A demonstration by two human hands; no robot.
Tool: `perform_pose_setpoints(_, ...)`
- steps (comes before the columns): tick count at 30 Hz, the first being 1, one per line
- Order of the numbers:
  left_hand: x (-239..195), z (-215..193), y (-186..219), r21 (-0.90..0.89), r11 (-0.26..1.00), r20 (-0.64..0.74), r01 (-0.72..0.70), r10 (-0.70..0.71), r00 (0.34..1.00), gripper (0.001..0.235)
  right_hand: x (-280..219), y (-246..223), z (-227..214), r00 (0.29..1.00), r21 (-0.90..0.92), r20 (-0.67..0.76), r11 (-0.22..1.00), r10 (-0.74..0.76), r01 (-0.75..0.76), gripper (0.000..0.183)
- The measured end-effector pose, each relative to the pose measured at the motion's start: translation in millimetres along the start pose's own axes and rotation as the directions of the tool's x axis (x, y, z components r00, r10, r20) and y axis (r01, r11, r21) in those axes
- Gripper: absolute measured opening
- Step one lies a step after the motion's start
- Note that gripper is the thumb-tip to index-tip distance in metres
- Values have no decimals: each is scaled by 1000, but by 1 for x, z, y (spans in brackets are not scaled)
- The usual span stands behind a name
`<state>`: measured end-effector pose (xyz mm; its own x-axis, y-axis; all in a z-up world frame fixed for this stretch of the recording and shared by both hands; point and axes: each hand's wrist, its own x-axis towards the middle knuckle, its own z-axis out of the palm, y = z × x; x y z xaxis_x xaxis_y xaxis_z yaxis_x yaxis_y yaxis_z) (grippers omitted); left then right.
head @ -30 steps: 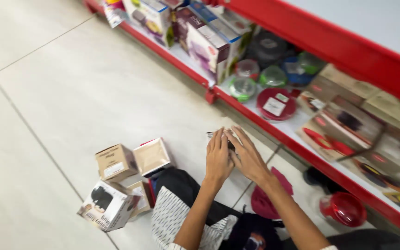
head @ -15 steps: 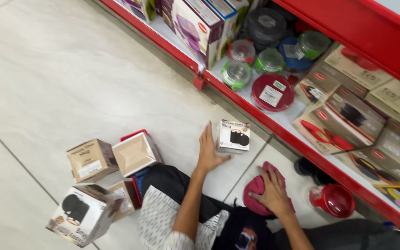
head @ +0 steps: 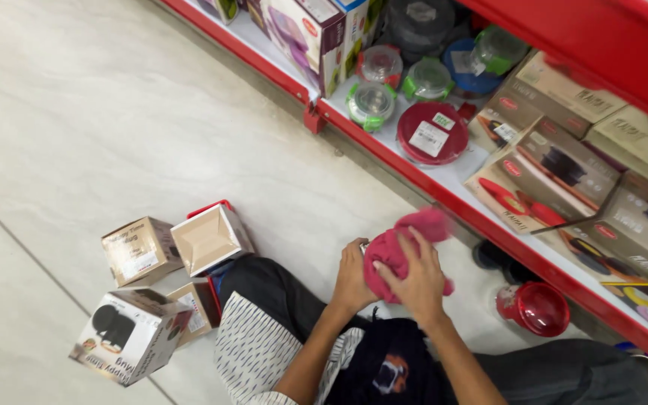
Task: Cleaning mugs with a cloth and organizing them on shelves.
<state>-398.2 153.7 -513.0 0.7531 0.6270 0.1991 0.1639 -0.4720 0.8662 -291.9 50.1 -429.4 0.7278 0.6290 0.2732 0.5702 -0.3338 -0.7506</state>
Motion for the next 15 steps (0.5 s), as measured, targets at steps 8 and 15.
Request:
perform_pose_setpoints(8, -2, 1, -14, 26, 1000, -68, 8, -6, 998, 63, 4, -12, 18, 906, -251, 343, 905, -249, 344, 65)
perform_pose_setpoints(15, 3, -5, 12, 12, 996, -105, 85, -84, 991, 102, 28, -2, 24, 956, -186, 218, 953, -196, 238, 54)
